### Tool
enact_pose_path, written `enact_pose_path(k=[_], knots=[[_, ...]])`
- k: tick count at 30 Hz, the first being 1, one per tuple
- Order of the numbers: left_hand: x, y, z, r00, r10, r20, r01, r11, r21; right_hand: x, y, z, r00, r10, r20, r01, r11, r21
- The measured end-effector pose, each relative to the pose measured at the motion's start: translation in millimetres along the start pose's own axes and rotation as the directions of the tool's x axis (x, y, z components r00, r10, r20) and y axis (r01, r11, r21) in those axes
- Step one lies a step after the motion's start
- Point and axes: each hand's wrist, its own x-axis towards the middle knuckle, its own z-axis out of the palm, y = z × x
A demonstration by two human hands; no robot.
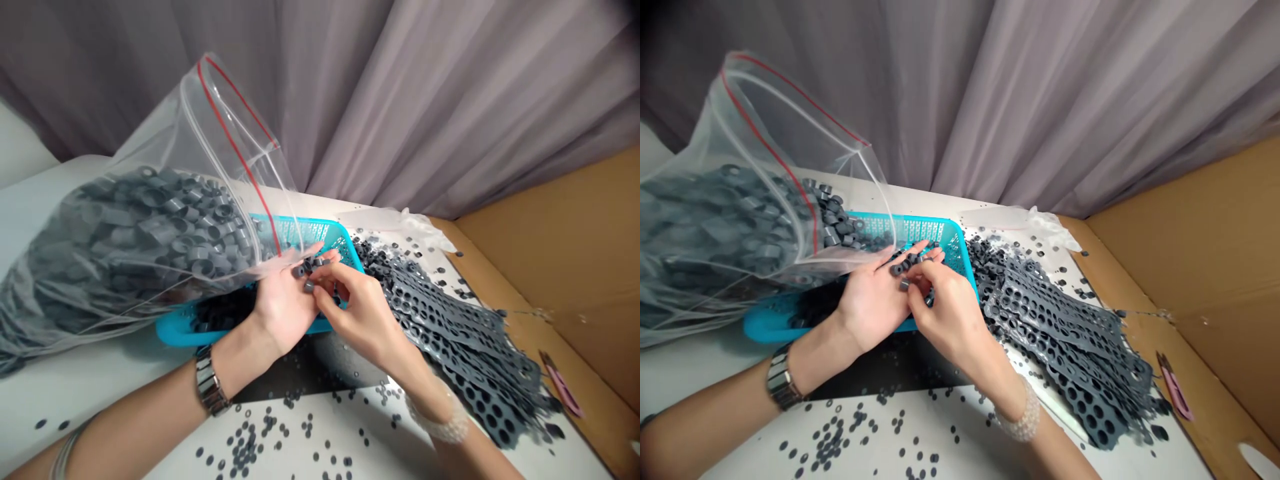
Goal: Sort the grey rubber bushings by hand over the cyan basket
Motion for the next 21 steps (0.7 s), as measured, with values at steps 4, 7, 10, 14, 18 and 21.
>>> enact_pose_path(k=[4, 7, 10, 14, 18, 21], knots=[[2, 1, -3, 1.0, 0.023, 0.011, -0.023, 0.999, -0.038, -2, -1, -11, 0.998, 0.018, 0.054, -0.019, 0.999, 0.034], [2, 0, -3, 1.0, 0.018, 0.025, -0.017, 0.999, -0.033, -1, -1, -10, 0.998, 0.035, 0.046, -0.038, 0.998, 0.059], [1, 0, -3, 0.999, 0.012, 0.04, -0.011, 1.0, -0.02, -1, 1, -3, 0.999, 0.029, -0.02, -0.028, 0.999, 0.046], [0, 0, -1, 1.0, 0.017, 0.021, -0.018, 1.0, 0.005, -2, 7, 9, 0.994, -0.011, -0.112, 0.014, 1.0, 0.026], [1, -1, 0, 0.999, 0.024, 0.025, -0.024, 1.0, -0.009, -1, 12, 9, 0.989, 0.093, -0.119, -0.065, 0.972, 0.224], [2, -1, -1, 0.999, 0.022, 0.025, -0.021, 0.999, -0.035, 1, 16, 2, 0.97, 0.24, 0.03, -0.219, 0.817, 0.534]])
